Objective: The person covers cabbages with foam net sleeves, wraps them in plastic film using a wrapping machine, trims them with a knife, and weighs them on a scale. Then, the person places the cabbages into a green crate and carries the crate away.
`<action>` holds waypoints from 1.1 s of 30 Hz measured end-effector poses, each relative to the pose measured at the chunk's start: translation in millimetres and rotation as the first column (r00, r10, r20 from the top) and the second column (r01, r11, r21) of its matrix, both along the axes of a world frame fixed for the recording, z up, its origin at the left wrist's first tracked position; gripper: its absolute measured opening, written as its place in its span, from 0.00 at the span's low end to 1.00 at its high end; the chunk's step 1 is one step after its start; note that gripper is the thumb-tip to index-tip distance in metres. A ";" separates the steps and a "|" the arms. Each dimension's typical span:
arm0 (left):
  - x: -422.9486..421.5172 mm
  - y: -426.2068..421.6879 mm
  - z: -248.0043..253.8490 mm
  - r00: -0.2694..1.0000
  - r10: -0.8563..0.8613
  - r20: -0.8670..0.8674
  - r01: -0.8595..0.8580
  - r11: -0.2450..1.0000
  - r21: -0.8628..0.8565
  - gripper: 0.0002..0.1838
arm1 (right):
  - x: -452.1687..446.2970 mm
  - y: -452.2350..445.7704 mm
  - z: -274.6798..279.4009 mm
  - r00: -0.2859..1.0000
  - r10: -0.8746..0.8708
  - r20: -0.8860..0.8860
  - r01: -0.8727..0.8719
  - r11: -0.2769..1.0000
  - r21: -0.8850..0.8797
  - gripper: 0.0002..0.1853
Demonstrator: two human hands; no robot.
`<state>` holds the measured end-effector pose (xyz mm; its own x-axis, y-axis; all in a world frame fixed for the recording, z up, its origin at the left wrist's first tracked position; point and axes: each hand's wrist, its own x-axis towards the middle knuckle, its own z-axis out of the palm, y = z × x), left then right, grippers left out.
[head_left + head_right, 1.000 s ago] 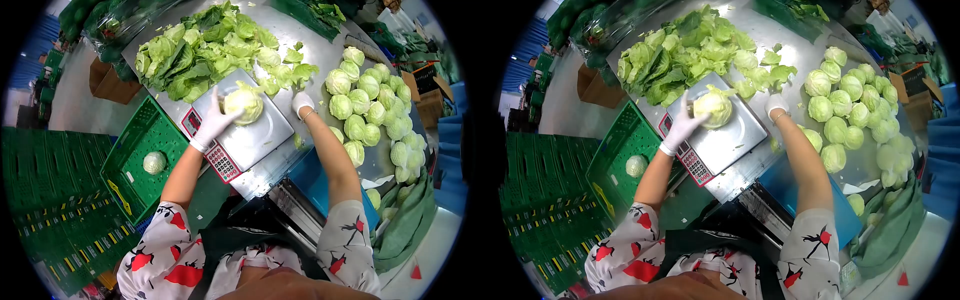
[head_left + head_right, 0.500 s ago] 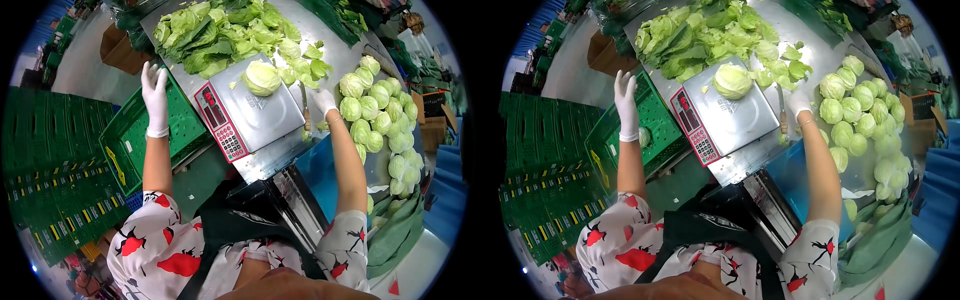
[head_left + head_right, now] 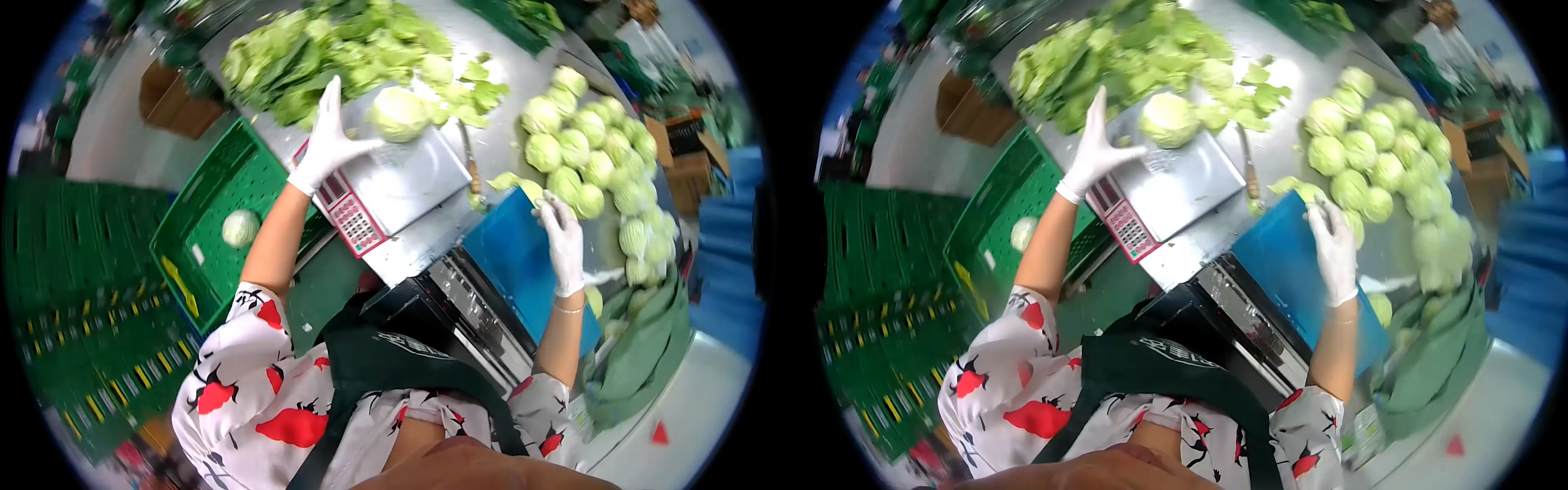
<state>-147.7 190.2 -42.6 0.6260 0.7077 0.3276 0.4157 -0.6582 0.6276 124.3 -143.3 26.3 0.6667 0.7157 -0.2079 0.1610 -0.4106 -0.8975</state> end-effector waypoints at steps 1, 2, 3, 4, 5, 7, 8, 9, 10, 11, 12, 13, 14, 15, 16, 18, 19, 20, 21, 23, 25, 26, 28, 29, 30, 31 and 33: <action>17.5 -4.4 -7.3 0.997 -0.031 -0.068 0.033 0.999 0.031 0.71 | -3.6 -20.9 -0.8 0.999 -0.044 -0.003 0.044 0.999 -0.006 0.23; 32.7 -7.2 -11.7 0.989 -0.072 -0.130 0.089 0.987 0.133 0.69 | -10.4 -40.2 0.6 0.998 -0.061 0.009 0.061 0.998 0.017 0.22; 46.3 -9.9 -17.2 0.976 -0.121 -0.183 0.163 0.959 0.232 0.67 | -19.1 -61.3 3.2 0.995 -0.096 0.026 0.095 0.995 0.034 0.22; 55.3 -12.2 -25.4 0.989 -0.123 -0.079 0.129 0.989 0.072 0.64 | -27.3 -81.7 5.1 0.986 -0.167 -0.012 0.168 0.985 0.036 0.22; 58.9 -10.6 -36.3 0.994 -0.110 0.005 0.110 0.988 -0.107 0.62 | -32.8 -101.3 7.2 0.970 -0.236 -0.051 0.238 0.971 0.038 0.22; 68.5 0.9 -64.2 0.983 -0.047 0.179 0.077 0.983 -0.165 0.55 | -35.9 -146.7 9.2 0.929 -0.359 -0.086 0.364 0.931 0.039 0.21; 72.4 -10.1 -38.8 0.960 -0.012 0.280 0.126 0.912 -0.391 0.52 | -31.8 -165.9 11.2 0.910 -0.406 -0.089 0.411 0.911 0.045 0.20; 73.1 6.1 -52.0 0.951 -0.012 0.310 0.152 0.888 -0.435 0.48 | -20.7 -191.1 2.8 0.890 -0.444 -0.104 0.452 0.889 0.074 0.19; 72.4 24.1 -61.5 0.954 0.016 0.299 0.155 0.830 -0.537 0.46 | -5.6 -215.9 -3.8 0.871 -0.486 -0.065 0.490 0.870 0.052 0.18; 70.2 28.4 -57.9 0.949 0.016 0.316 0.217 0.695 -0.685 0.41 | 11.8 -237.9 -10.7 0.857 -0.515 -0.031 0.516 0.856 0.033 0.18; 70.1 18.2 -51.1 0.936 0.056 0.348 0.259 0.561 -0.786 0.39 | 31.7 -254.2 -18.3 0.823 -0.562 0.086 0.565 0.825 -0.016 0.17; 73.2 5.6 -42.7 0.923 0.104 0.370 0.298 0.413 -0.860 0.37 | 55.9 -269.1 -28.8 0.780 -0.592 0.202 0.613 0.788 -0.058 0.17; 79.5 -16.9 -25.0 0.913 0.008 0.407 0.369 0.405 -0.837 0.36 | 87.7 -288.6 -50.7 0.727 -0.569 0.386 0.642 0.762 -0.087 0.18; 84.6 -42.5 -9.0 0.891 -0.085 0.446 0.443 0.384 -0.810 0.35 | 115.5 -302.5 -68.7 0.647 -0.514 0.563 0.676 0.729 -0.110 0.20; 95.0 -71.2 -0.5 0.898 -0.131 0.421 0.434 0.429 -0.792 0.35 | 145.2 -310.0 -76.4 0.650 -0.510 0.563 0.705 0.682 -0.195 0.22; 118.9 -126.2 1.5 0.862 -0.354 0.363 0.503 0.501 -0.704 0.35 | 207.7 -318.2 -102.6 0.651 -0.489 0.581 0.744 0.564 -0.359 0.27; 130.6 -178.8 34.3 0.850 -0.381 0.364 0.518 0.485 -0.704 0.40 | 236.4 -317.3 -116.7 0.646 -0.473 0.599 0.758 0.491 -0.430 0.29; 140.5 -216.6 47.8 0.831 -0.428 0.355 0.529 0.412 -0.742 0.46 | 258.4 -309.9 -122.1 0.629 -0.573 0.525 0.773 0.393 -0.497 0.31; 149.1 -244.1 41.8 0.764 -0.495 0.414 0.621 0.387 -0.682 0.51 | 272.3 -301.6 -122.1 0.620 -0.620 0.480 0.765 0.343 -0.546 0.31; 159.8 -291.0 31.4 0.656 -0.645 0.393 0.744 0.465 -0.480 0.56 | 328.0 -317.4 -178.5 0.785 -0.344 0.516 0.620 0.421 -0.662 0.36; 166.6 -323.5 32.8 0.616 -0.760 0.206 0.776 0.543 -0.320 0.59 | 345.4 -304.3 -203.3 0.691 -0.480 0.540 0.690 0.218 -0.690 0.38; 169.2 -337.6 27.9 0.590 -0.783 0.195 0.804 0.549 -0.228 0.60 | 339.3 -290.5 -189.2 0.681 -0.522 0.513 0.674 0.174 -0.718 0.44; 172.8 -354.1 20.9 0.596 -0.795 0.114 0.783 0.545 -0.300 0.59 | 352.5 -292.0 -209.8 0.707 -0.484 0.515 0.674 0.243 -0.697 0.42; 173.0 -358.1 18.0 0.594 -0.802 0.052 0.764 0.544 -0.346 0.59 | 360.2 -295.8 -220.3 0.744 -0.425 0.516 0.649 0.276 -0.709 0.35; 172.8 -360.5 19.9 0.584 -0.809 0.060 0.775 0.535 -0.337 0.60 | 368.7 -299.9 -231.7 0.776 -0.362 0.517 0.623 0.306 -0.720 0.28; 174.0 -360.6 25.1 0.574 -0.819 -0.017 0.776 0.550 -0.310 0.60 | 372.1 -302.3 -233.6 0.818 -0.294 0.494 0.570 0.311 -0.760 0.20; 176.5 -358.3 42.1 0.549 -0.820 -0.162 0.780 0.572 -0.252 0.60 | 372.7 -308.3 -232.1 0.730 -0.361 0.581 0.684 0.394 -0.614 0.12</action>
